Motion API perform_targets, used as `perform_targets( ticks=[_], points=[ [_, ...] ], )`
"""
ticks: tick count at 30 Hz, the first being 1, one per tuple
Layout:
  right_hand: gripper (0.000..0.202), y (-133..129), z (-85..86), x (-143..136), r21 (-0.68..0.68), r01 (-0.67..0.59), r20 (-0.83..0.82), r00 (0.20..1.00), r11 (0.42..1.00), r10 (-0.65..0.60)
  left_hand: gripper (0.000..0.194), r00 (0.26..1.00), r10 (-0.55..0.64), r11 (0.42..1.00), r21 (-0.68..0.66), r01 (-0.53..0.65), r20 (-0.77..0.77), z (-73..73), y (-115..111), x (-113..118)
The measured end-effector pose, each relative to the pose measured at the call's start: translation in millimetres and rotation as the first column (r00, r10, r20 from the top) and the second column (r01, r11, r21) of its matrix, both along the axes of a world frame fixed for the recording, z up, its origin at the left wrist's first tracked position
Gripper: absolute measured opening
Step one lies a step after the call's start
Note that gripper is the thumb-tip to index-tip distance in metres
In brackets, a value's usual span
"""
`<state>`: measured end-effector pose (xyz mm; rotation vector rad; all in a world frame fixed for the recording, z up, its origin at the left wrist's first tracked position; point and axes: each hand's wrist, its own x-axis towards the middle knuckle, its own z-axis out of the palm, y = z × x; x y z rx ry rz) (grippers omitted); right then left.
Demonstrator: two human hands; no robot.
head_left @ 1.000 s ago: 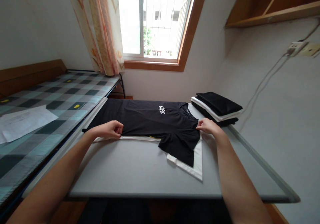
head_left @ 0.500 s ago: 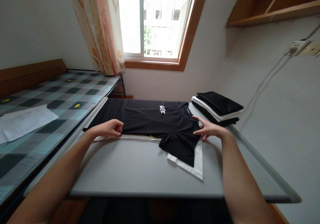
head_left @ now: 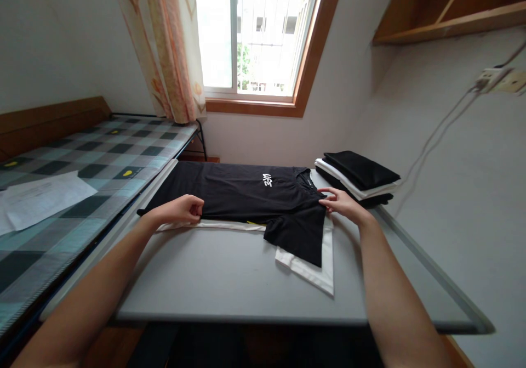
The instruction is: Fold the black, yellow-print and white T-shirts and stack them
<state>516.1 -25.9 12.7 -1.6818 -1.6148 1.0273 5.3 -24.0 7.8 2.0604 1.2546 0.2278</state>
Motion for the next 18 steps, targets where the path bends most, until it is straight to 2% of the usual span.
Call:
perform_targets(
  ticks=[1,3,6,9,12,16,18],
  points=[
    [0.052,2,-0.8,-1,0.006,0.007,0.024,1.000,1.000,-0.007,0.026,1.000,0.006,1.000,0.028,-0.005,-0.006,-0.9,0,2],
    [0.052,4,-2.4,-2,0.001,0.023,0.100,0.995,1.000,-0.023,0.036,0.998,0.045,0.985,0.169,-0.038,-0.035,-3.7,2,7],
    [0.055,5,-4.2,-3,-0.025,0.028,0.227,0.974,0.999,-0.022,0.044,0.987,0.124,0.897,0.436,-0.069,-0.098,-10.8,4,20],
    [0.068,2,-3.2,-2,-0.072,-0.043,0.260,0.964,0.996,0.060,0.045,0.982,0.124,0.850,0.526,-0.030,-0.144,-19.0,5,29],
    [0.080,-2,0.4,-3,-0.109,-0.101,0.144,0.983,0.989,0.116,0.040,0.987,0.084,0.849,0.529,0.000,-0.136,-24.9,7,30],
    [0.071,-5,4.7,-12,-0.059,-0.019,-0.126,0.992,0.998,0.012,0.037,0.992,0.073,0.854,0.520,-0.008,-0.105,-27.5,10,23],
    [0.071,-6,6.4,-18,-0.056,0.014,-0.209,0.978,0.998,-0.026,0.038,0.993,0.081,0.865,0.500,-0.029,-0.082,-26.6,11,19]
  ],
)
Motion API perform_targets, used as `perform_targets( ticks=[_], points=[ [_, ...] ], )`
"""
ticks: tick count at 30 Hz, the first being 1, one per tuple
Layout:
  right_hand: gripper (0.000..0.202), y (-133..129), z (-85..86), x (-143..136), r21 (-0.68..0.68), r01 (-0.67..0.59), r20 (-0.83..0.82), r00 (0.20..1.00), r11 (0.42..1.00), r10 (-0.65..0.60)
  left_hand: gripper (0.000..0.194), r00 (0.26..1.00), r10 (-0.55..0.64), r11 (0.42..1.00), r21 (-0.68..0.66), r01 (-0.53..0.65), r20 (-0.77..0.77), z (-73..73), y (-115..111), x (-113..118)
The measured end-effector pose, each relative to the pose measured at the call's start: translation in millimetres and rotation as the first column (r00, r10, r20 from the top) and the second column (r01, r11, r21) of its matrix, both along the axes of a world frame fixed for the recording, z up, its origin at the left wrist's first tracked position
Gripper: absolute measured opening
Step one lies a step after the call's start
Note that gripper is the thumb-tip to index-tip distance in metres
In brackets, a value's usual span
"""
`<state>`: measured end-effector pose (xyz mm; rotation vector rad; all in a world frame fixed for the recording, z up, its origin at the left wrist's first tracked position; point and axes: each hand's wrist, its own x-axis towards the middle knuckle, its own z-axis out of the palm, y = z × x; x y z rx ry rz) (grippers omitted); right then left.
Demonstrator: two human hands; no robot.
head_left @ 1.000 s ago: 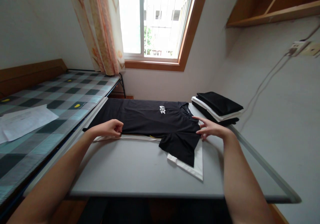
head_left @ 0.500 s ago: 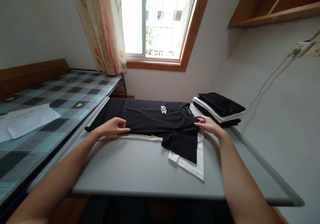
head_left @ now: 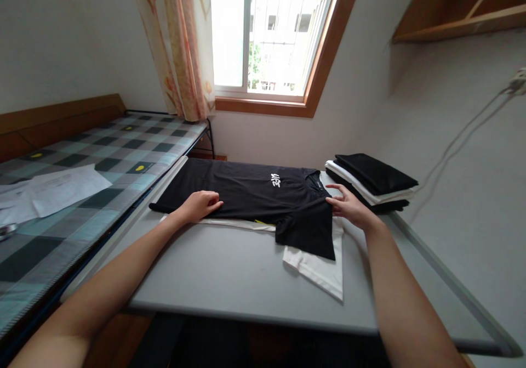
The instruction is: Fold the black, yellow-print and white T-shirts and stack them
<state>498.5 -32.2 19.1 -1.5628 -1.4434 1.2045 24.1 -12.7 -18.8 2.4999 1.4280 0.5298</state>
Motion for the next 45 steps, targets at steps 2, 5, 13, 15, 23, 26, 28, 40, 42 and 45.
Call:
perform_targets(
  ticks=[2,5,13,15,23,26,28,40,42,45],
  points=[
    [0.079,-3,2.1,-4,-0.036,-0.032,-0.013,0.999,0.999,0.032,0.041,0.999,-0.013,0.998,-0.061,0.016,0.046,2.4,-1,-3],
    [0.098,-8,5.4,-6,-0.117,-0.184,0.027,0.982,0.976,0.189,0.042,0.988,-0.060,0.977,-0.193,0.087,0.145,7.6,-5,-4],
    [0.077,-4,4.1,-3,-0.040,-0.290,0.036,0.956,0.956,0.292,0.028,0.945,-0.252,0.939,-0.185,0.291,0.207,16.4,-16,9],
    [0.070,-1,0.9,-1,0.024,-0.212,-0.031,0.977,0.977,0.213,0.029,0.945,-0.222,0.946,-0.182,0.268,0.239,16.4,-16,9],
    [0.055,19,-24.7,-13,0.255,-0.046,0.205,0.979,0.966,-0.008,0.033,0.954,-0.109,0.961,-0.217,0.173,0.278,13.8,-14,9],
    [0.040,21,-25.6,-24,0.561,0.029,0.409,0.860,0.827,-0.307,0.035,0.958,-0.104,0.964,-0.211,0.163,0.266,12.6,-12,9],
    [0.028,18,-21.9,-35,0.702,-0.046,0.464,0.787,0.711,-0.407,0.034,0.962,-0.102,0.971,-0.185,0.152,0.253,10.8,-11,10],
    [0.017,-17,-23.8,-122,0.457,-0.618,0.767,0.638,0.640,0.068,0.028,0.977,-0.102,0.990,-0.081,0.119,0.189,0.6,-6,10],
    [0.012,-19,-24.4,-125,0.459,-0.615,0.777,0.628,0.641,0.045,0.029,0.976,-0.109,0.989,-0.082,0.126,0.187,1.3,-6,10],
    [0.008,-19,-23.5,-126,0.462,-0.606,0.777,0.628,0.648,0.034,0.029,0.972,-0.128,0.984,-0.095,0.149,0.195,4.0,-6,10]
  ],
)
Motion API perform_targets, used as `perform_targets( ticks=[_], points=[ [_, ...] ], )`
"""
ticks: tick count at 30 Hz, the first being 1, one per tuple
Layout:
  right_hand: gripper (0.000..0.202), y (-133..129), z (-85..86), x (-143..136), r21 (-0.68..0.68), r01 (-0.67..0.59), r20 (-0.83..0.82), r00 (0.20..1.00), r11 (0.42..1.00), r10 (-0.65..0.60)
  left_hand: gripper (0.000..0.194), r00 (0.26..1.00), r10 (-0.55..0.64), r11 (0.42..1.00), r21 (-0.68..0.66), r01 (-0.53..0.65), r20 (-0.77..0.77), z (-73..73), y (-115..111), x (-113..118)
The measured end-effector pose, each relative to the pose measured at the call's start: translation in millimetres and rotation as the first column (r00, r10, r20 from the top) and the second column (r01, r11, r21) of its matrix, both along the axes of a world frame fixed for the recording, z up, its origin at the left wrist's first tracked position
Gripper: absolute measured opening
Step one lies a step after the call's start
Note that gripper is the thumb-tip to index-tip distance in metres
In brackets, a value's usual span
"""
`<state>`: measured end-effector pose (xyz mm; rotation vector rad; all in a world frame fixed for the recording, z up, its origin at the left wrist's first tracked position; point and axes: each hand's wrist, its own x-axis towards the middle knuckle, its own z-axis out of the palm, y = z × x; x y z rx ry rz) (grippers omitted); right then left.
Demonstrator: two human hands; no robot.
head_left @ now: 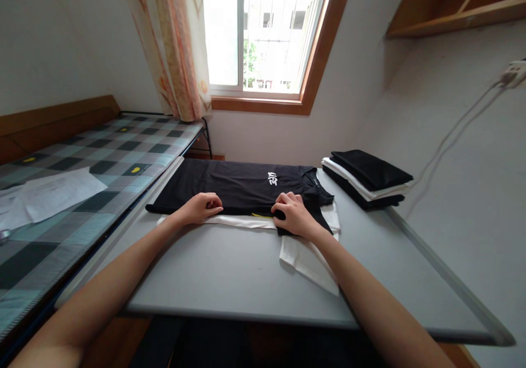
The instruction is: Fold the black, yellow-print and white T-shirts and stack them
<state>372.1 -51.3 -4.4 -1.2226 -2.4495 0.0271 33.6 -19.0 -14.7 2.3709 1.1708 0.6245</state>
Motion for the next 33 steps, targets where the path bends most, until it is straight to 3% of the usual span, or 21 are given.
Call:
perform_targets(
  ticks=[7,11,17,23,27,33],
  points=[
    [0.014,8,5.4,14,-0.106,-0.117,-0.163,0.982,0.987,0.099,0.022,0.998,-0.031,0.993,-0.111,0.036,0.048,21.9,-11,-1],
    [0.018,7,11.1,21,-0.187,-0.154,-0.249,0.963,0.970,0.105,0.011,0.999,-0.047,0.971,-0.236,0.042,-0.015,31.6,-18,-1],
    [0.018,-2,20.4,19,-0.340,-0.225,-0.299,0.947,0.913,0.122,0.008,0.991,-0.112,0.955,-0.283,0.085,-0.079,31.6,-17,-5],
    [0.017,0,14.1,19,-0.473,-0.211,-0.213,0.969,0.856,0.121,0.016,0.984,-0.123,0.950,-0.301,0.078,-0.131,30.6,-14,-10],
    [0.015,3,11.2,19,-0.434,-0.176,-0.238,0.968,0.883,0.076,0.025,0.976,-0.063,0.955,-0.297,-0.002,-0.209,34.2,-10,-25],
    [0.015,9,6.5,19,-0.291,-0.066,-0.305,0.952,0.954,-0.027,0.014,0.969,0.034,0.935,-0.334,-0.117,-0.244,41.9,-7,-42]
  ],
)
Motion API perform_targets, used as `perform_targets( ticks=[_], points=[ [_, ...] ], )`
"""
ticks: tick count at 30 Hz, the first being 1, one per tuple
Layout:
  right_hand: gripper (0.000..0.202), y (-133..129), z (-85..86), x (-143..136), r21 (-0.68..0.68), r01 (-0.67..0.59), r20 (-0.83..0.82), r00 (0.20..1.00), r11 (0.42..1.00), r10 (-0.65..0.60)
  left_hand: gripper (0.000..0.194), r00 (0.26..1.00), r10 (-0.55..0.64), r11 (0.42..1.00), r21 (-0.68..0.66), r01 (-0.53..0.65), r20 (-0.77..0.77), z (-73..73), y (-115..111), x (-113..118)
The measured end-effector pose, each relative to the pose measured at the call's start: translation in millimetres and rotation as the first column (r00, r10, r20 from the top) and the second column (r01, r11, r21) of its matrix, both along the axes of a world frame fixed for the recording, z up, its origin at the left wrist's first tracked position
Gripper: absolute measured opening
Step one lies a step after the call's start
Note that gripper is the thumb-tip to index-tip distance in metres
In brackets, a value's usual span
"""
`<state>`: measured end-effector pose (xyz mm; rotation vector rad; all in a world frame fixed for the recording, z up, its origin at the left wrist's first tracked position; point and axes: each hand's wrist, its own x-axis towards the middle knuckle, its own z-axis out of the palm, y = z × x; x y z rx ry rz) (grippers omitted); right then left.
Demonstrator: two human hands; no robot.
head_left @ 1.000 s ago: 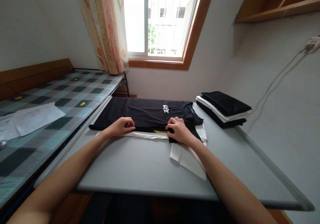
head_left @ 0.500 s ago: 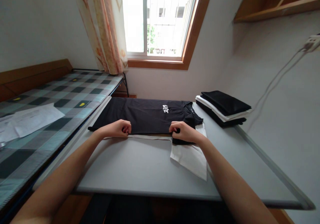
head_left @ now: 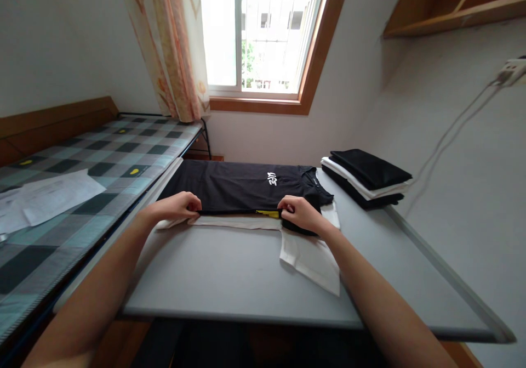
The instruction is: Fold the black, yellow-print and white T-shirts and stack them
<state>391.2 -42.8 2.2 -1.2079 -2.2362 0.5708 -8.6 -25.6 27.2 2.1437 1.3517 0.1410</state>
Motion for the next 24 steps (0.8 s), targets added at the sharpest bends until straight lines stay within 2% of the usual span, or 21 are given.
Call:
perform_targets(
  ticks=[7,12,17,20,24],
  points=[
    [0.013,1,2.7,2,-0.036,0.043,-0.103,0.994,0.998,-0.047,0.022,0.996,-0.033,0.997,-0.064,0.038,0.077,5.6,-2,0],
    [0.012,0,-0.8,2,-0.174,-0.034,-0.038,0.999,0.984,0.028,0.017,0.996,-0.069,0.992,-0.099,0.074,0.053,-0.8,-3,0],
    [0.013,2,-2.0,4,-0.208,-0.049,-0.075,0.997,0.977,0.034,0.023,0.997,-0.067,0.987,-0.145,0.072,0.042,2.7,-2,-2],
    [0.013,2,1.6,6,-0.217,-0.051,-0.120,0.992,0.975,0.026,0.031,0.998,-0.017,0.985,-0.169,0.026,0.056,5.4,2,-12],
    [0.015,1,7.0,6,-0.197,-0.032,-0.174,0.985,0.980,-0.003,0.031,0.998,0.067,0.979,-0.191,-0.066,0.003,0.8,10,-35]
  ],
)
